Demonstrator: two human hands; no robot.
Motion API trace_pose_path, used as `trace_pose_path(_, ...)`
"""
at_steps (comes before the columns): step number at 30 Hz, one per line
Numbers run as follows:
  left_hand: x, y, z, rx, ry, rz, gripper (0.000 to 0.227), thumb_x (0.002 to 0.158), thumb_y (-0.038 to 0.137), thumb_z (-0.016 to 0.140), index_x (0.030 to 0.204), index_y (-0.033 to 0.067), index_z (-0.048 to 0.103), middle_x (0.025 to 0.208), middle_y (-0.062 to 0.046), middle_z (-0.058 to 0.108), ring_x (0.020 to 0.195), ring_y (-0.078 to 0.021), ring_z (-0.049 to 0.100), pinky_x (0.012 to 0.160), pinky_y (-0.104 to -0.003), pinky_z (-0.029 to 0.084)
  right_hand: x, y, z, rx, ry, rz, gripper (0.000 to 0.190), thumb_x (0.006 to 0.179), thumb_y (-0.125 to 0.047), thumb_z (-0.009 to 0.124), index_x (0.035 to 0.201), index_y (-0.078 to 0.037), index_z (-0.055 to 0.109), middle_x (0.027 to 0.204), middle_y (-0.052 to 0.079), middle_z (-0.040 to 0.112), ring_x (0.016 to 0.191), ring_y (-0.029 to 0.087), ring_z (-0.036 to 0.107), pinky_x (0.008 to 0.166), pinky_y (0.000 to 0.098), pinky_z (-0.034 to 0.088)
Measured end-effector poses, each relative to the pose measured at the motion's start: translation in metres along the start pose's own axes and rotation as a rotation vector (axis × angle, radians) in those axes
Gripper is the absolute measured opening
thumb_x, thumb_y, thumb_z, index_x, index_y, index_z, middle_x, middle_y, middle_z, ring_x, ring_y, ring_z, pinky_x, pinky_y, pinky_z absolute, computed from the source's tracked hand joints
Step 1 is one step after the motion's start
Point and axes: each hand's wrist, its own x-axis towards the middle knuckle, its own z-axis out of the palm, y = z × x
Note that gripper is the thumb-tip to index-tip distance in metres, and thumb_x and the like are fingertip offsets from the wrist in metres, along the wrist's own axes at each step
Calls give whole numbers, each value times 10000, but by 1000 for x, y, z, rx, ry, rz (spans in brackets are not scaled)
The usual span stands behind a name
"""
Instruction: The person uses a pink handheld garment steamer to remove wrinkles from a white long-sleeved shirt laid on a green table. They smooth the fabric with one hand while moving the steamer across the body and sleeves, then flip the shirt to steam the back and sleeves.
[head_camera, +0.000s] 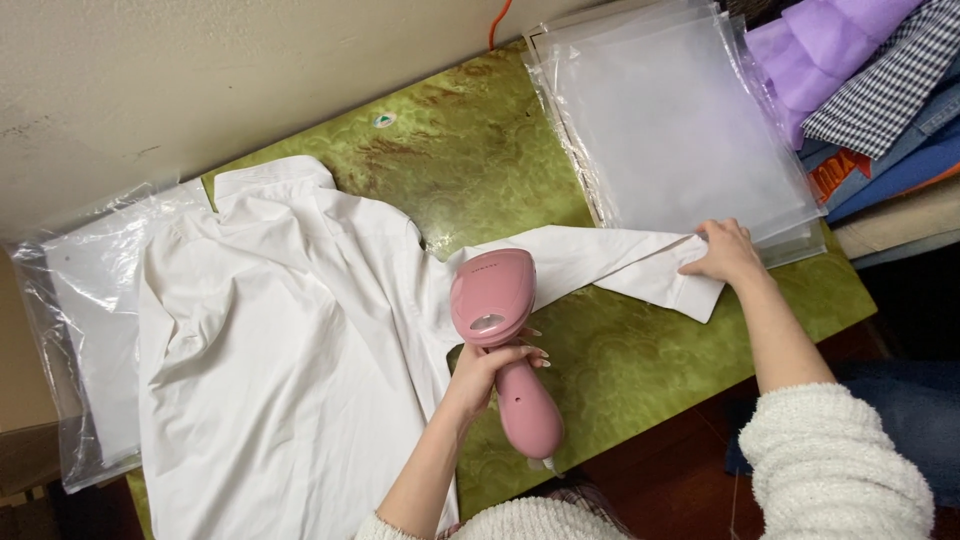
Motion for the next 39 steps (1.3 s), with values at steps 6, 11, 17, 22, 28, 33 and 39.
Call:
trace_pose_path(6, 3, 0, -5, 16, 3, 8, 304, 676, -60, 670, 972, -119, 630, 733, -263, 675, 647, -302, 697, 699, -378, 554, -4, -5, -10, -165, -22, -37, 444, 573, -514, 806, 828, -166, 701, 977, 51, 619, 1042, 288, 537, 884, 426, 433)
trace_pose_path(11, 0, 10, -1, 24, 20, -65, 280, 697, -27, 660, 965, -106, 634, 722, -237, 683, 681, -277, 690, 708, -353, 557, -28, -10, -34, -208, 64, -136, 134, 735, -310, 673, 703, -195, 610, 751, -17, 632, 820, 200, 610, 855, 390, 433)
trace_pose_path(17, -1, 12, 0, 38, 30, -146, 277, 719, 8, 648, 975, -93, 620, 716, -211, 679, 717, -259, 670, 715, -341, 549, -62, 8, -65, -315, 887, -363, 202, 785, 38, 685, 767, -132, 576, 791, -12, 501, 798, 161, 470, 830, 276, 291)
trace_pose_path(22, -5, 12, 4, 27, 60, -144, 279, 694, 2, 664, 944, -114, 621, 713, -216, 681, 703, -267, 671, 719, -356, 560, -65, 50, -28, -354, 1015, -324, 383, 614, 140, 750, 788, -128, 538, 883, 29, 430, 854, 216, 433, 824, 313, 268)
trace_pose_path(28, -7, 0, -1, 65, -46, -119, 261, 721, 0, 651, 971, -70, 629, 758, -198, 677, 716, -249, 683, 750, -349, 564, -79, 91, 25, -544, 436, -10, 266, 706, -201, 688, 970, -231, 685, 1055, 53, 581, 995, 240, 533, 789, 364, 346)
trace_pose_path(33, -7, -5, 3, 65, -133, -96, 218, 729, -14, 636, 941, -67, 626, 761, -208, 677, 749, -267, 687, 789, -348, 574, -107, 107, 45, -618, 369, 36, 289, 744, -202, 639, 1028, -238, 678, 1031, 28, 608, 995, 224, 565, 810, 359, 351)
trace_pose_path(39, -16, -1, 14, 112, -77, -231, 216, 710, 1, 670, 913, -71, 649, 804, -198, 687, 717, -261, 694, 745, -301, 571, -143, 127, 79, -592, 179, 122, 365, 762, -206, 576, 1112, -204, 678, 1127, 92, 633, 1077, 280, 579, 811, 434, 401)
